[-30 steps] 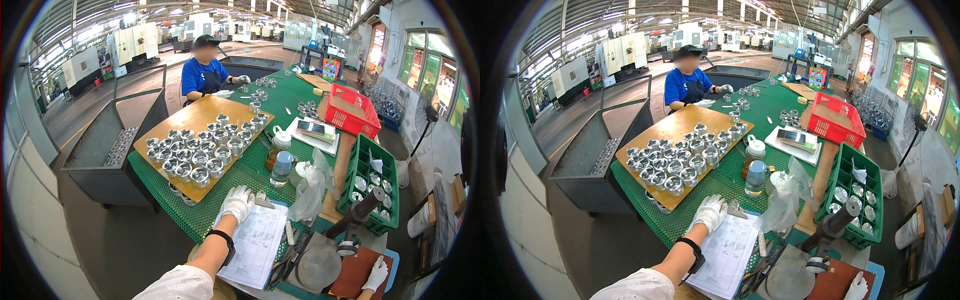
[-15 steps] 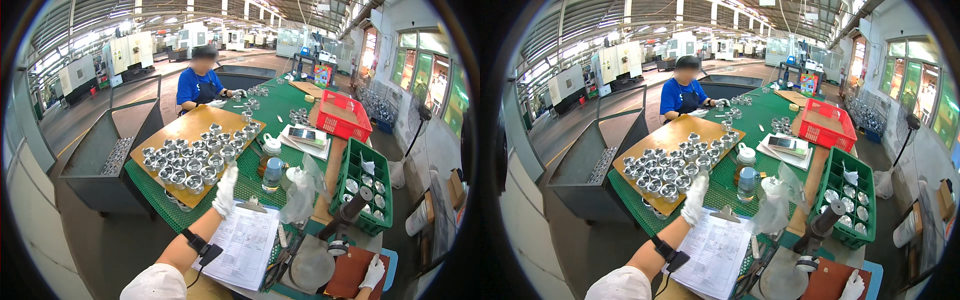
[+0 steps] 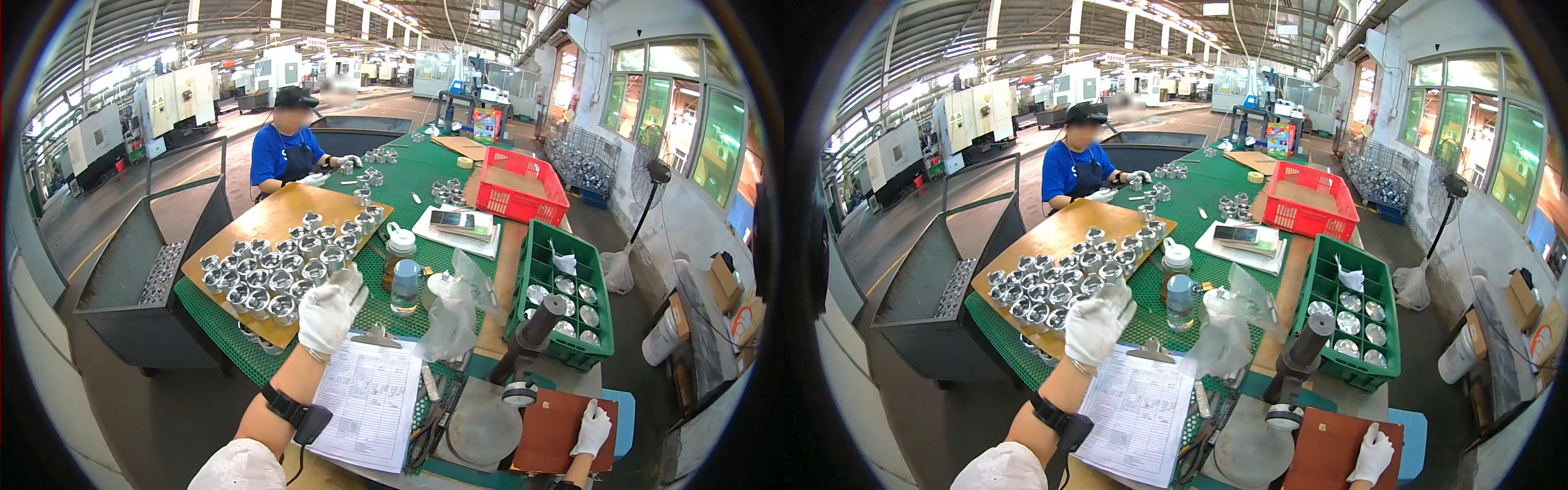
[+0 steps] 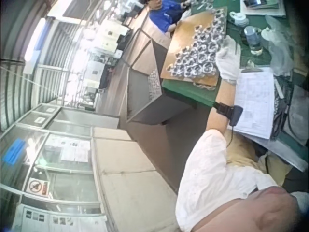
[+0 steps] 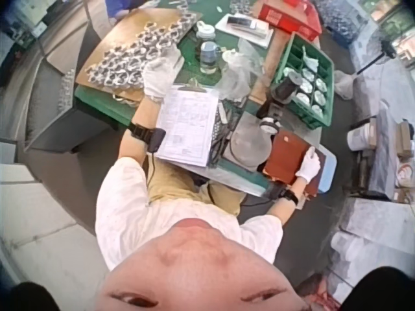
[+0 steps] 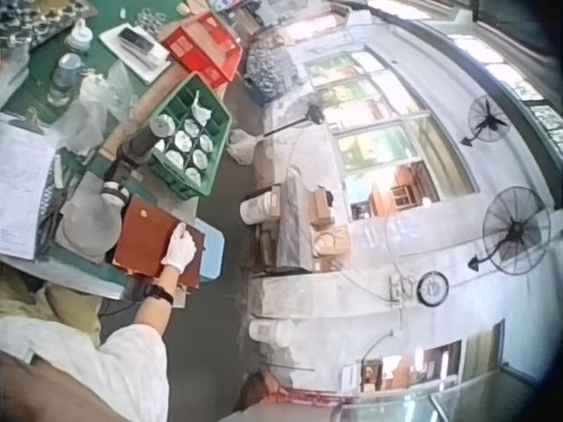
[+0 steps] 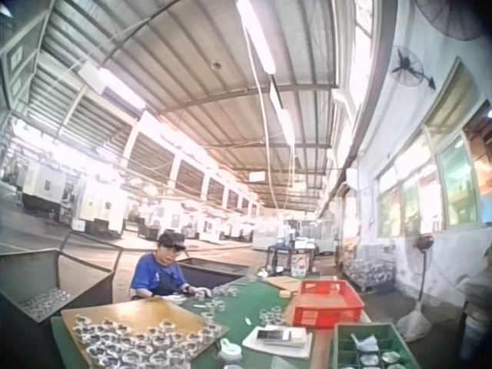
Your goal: Checking the dimensions of metal components using a dial gauge and recording results on a clipboard.
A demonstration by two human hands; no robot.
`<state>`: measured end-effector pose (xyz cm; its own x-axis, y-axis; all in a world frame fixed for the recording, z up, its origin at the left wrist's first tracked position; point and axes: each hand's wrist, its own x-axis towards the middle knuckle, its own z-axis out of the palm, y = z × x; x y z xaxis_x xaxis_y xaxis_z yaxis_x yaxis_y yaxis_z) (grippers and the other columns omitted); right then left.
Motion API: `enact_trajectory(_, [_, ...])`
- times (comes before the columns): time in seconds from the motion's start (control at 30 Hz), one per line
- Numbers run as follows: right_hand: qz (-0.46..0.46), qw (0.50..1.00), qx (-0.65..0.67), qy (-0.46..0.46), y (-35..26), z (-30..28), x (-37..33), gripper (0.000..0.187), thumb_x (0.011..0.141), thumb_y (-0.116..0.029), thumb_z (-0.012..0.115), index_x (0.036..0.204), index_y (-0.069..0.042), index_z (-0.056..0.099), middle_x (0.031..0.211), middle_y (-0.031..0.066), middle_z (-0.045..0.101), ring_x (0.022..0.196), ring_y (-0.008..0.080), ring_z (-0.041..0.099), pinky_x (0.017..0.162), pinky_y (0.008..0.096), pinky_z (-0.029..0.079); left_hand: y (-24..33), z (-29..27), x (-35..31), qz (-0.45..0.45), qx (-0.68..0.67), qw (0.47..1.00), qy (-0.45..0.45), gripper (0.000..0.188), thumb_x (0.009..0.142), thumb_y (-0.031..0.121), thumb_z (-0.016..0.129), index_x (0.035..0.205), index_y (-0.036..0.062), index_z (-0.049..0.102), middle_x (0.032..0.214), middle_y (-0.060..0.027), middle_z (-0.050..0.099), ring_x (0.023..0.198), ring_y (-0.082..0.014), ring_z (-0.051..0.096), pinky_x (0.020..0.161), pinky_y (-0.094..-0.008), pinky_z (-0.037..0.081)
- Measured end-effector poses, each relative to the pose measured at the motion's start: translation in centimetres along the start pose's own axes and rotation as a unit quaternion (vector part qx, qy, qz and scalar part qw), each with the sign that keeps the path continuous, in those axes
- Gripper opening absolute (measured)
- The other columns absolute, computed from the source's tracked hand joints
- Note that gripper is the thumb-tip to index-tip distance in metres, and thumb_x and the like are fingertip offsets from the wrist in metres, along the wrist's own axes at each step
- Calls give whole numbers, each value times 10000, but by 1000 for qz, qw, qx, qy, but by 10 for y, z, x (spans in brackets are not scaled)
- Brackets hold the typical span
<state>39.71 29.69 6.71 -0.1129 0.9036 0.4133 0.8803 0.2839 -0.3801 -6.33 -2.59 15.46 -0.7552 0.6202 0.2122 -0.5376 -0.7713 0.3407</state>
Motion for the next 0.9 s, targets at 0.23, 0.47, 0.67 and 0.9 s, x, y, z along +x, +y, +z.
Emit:
enact_trajectory(0.23, [4, 1000, 13, 6, 2, 4, 0, 519, 926, -402, 465, 649, 12, 609, 657, 219, 606, 625, 393, 593, 611, 485, 449, -15, -33, -6, -56, -4, 993, 101, 130, 740, 91, 487, 831, 52, 570, 1193, -101, 577, 1170, -251, 491, 1059, -430, 300])
enact_trajectory(0.47, [26, 998, 50, -18, -4, -3, 1, 531, 927, -392, 474, 608, 21, 567, 610, 213, 582, 594, 377, 588, 574, 466, 427, -29, -31, -14, -78, 28, 991, 106, 145, 766, 94, 488, 839, 46, 604, 1180, -133, 595, 1131, -286, 524, 1030, -459, 355])
enact_trajectory(0.67, [11, 999, 46, -10, -9, -7, -1, 531, 928, -389, 477, 607, 27, 552, 620, 220, 582, 601, 380, 588, 578, 464, 425, -28, -24, -13, -90, 39, 992, 79, 145, 767, 102, 495, 851, 41, 596, 1208, -145, 582, 1219, -253, 468, 1048, -439, 309])
enact_trajectory(0.9, [26, 998, 57, -20, -6, -6, 0, 530, 926, -395, 477, 607, 21, 555, 610, 220, 576, 609, 381, 589, 584, 470, 426, -30, -29, -20, -92, 44, 990, 95, 161, 781, 98, 494, 864, 55, 625, 1174, -134, 605, 1117, -274, 535, 1010, -438, 364])
